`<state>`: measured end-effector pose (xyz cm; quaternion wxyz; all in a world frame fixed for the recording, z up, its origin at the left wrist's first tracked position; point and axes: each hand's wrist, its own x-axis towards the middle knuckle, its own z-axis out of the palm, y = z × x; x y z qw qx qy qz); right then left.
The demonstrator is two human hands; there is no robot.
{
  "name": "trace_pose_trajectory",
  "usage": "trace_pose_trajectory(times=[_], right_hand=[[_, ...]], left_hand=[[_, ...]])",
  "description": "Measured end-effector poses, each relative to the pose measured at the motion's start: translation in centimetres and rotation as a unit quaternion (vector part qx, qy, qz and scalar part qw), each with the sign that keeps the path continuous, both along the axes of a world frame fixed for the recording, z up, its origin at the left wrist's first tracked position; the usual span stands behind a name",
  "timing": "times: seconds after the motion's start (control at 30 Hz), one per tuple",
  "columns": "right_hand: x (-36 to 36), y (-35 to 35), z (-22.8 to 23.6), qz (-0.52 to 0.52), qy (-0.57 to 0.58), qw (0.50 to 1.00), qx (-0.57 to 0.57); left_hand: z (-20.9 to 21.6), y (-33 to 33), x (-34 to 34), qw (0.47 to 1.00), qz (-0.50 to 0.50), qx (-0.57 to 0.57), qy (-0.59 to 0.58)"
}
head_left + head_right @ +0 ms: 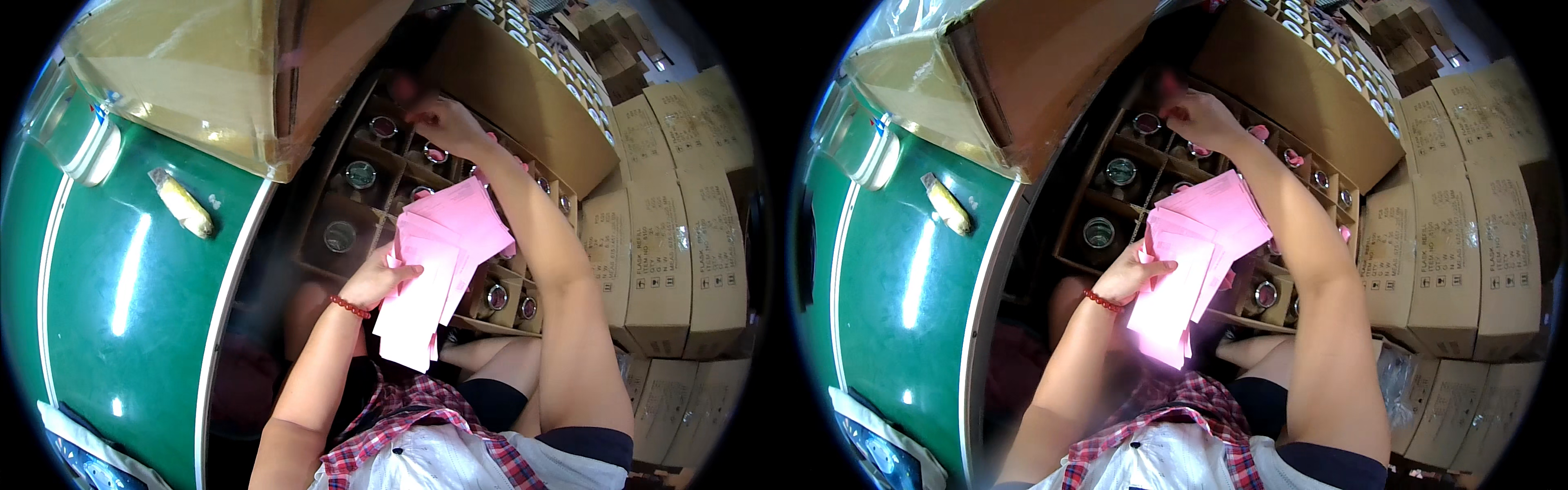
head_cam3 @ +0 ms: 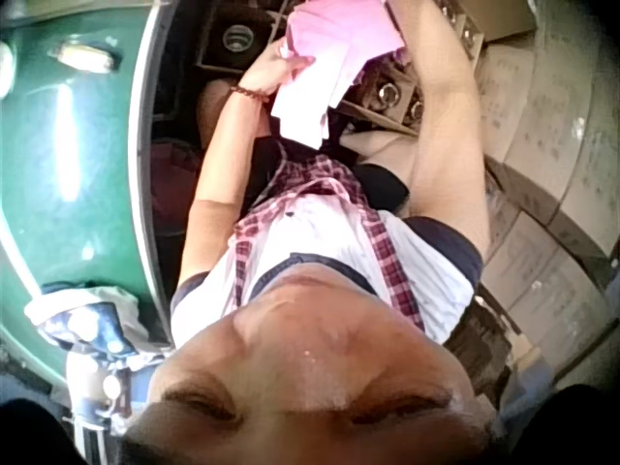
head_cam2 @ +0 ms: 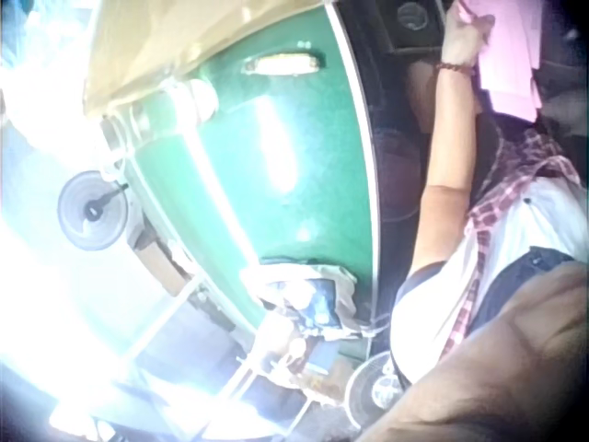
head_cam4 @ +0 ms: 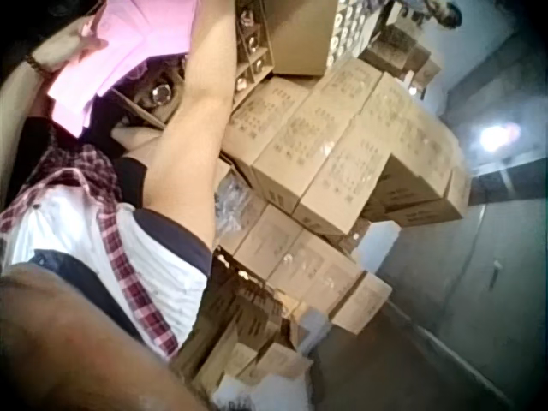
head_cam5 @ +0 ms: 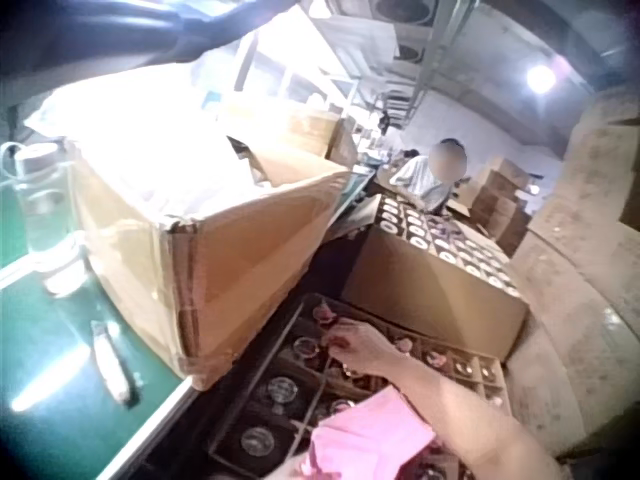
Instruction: The person sits on the floor and places pink paper into the tops of small jars arranged in a cardboard tray. The person folds the paper around each jar opening and continues this process across the tray.
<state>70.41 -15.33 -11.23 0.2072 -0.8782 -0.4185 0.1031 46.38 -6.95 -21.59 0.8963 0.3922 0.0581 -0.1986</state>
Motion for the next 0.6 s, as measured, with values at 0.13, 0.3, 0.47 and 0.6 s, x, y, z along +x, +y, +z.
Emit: trace_pose_trajectory(times=[0.13, 0.3, 0.47, 0.6], right_hand=[[-4.6, -5.9, 4.9, 0.044, 0.092, 0.993, -0.061], [-7.6, -10.6, 4.6, 0.066, -0.01, 0.981, -0.18], [-10.1, -11.0, 4.6, 0.052, -0.174, 0.982, -0.056], [-10.4, -11.7, 4.5, 0.085, -0.143, 0.983, -0.081]], left_hand=[[0.1, -0.4, 0.2, 1.0, 0.002, -0.028, 0.005], [0.1, -0.5, 0.0, 1.0, -0.011, 0.008, 0.003], [0.9, -0.1, -0.4, 0.999, 0.026, -0.035, 0.005], [0.8, -0.1, -0.8, 1.0, 0.012, -0.022, -0.007]])
